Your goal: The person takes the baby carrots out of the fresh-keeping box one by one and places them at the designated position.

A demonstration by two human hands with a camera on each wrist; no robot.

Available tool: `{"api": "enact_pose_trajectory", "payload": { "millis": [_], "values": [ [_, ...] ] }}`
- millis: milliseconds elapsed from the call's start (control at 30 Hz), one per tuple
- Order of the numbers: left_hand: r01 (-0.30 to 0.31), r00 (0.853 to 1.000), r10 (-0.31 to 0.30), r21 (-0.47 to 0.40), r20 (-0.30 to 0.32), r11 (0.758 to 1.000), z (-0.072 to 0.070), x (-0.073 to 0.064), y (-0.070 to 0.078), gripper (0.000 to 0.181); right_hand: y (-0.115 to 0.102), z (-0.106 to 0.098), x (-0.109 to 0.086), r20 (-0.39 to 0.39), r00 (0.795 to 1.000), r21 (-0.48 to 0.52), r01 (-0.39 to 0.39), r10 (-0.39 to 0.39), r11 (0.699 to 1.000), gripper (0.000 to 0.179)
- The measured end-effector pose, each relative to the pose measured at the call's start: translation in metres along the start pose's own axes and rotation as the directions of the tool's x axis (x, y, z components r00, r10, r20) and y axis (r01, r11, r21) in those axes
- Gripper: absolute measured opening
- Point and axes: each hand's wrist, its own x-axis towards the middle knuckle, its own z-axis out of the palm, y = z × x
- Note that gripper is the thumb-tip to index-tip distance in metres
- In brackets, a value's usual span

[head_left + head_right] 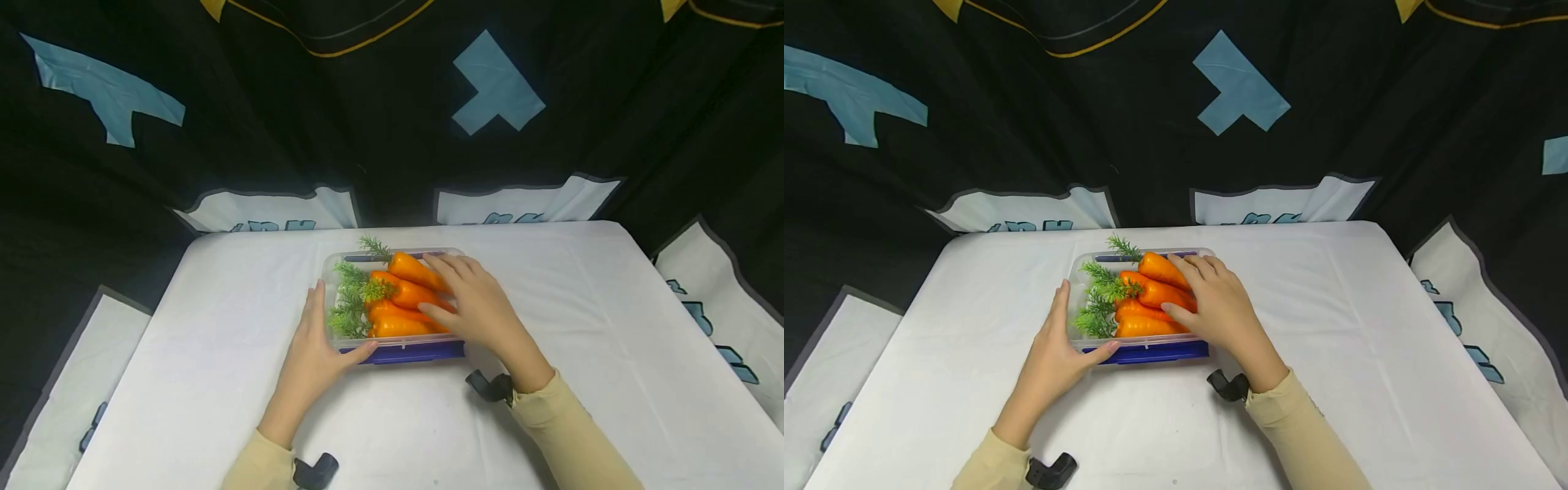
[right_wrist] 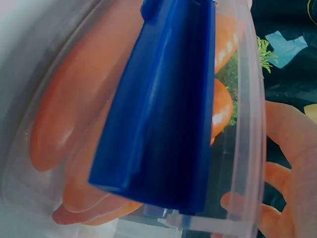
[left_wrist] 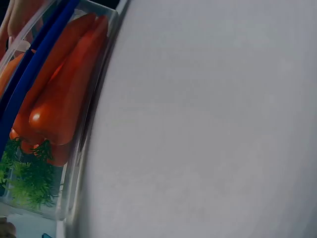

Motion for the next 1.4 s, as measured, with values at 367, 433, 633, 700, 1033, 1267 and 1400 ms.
{"api": "enact_pose_trajectory", "payload": {
  "millis": [367,433,633,700,1033,1267,1400],
  "values": [
    [-0.011,0.998,0.0,-0.163,-0.068,0.987,0.014,0.0,-0.009,0.128,0.003,0.008,0.013,0.141,0.988,0.063,0.052,-0.061,0.997,0.073],
    [-0.007,0.998,-0.007,-0.199,-0.069,0.98,0.016,0.0,-0.01,0.126,0.004,0.01,0.015,0.147,0.985,0.076,0.077,-0.087,0.994,0.071],
    [0.006,0.996,-0.032,-0.3,-0.082,0.954,0.021,-0.002,-0.011,0.124,0.006,0.015,0.02,0.189,0.971,0.115,0.125,-0.145,0.986,0.07],
    [0.017,0.995,-0.048,-0.327,-0.086,0.945,0.024,-0.002,-0.012,0.123,0.006,0.015,0.021,0.221,0.964,0.125,0.121,-0.147,0.985,0.071],
    [0.032,0.995,-0.072,-0.494,-0.063,0.869,0.035,-0.006,-0.021,0.118,0.008,0.016,0.027,0.294,0.938,0.102,0.159,-0.182,0.982,0.071],
    [0.01,0.995,-0.062,-0.545,-0.077,0.838,0.038,-0.006,-0.021,0.117,0.008,0.02,0.028,0.256,0.941,0.084,0.205,-0.22,0.975,0.072],
    [0.007,0.995,-0.06,-0.567,-0.075,0.824,0.039,-0.006,-0.02,0.117,0.009,0.022,0.029,0.247,0.943,0.085,0.207,-0.222,0.975,0.07]
  ]
}}
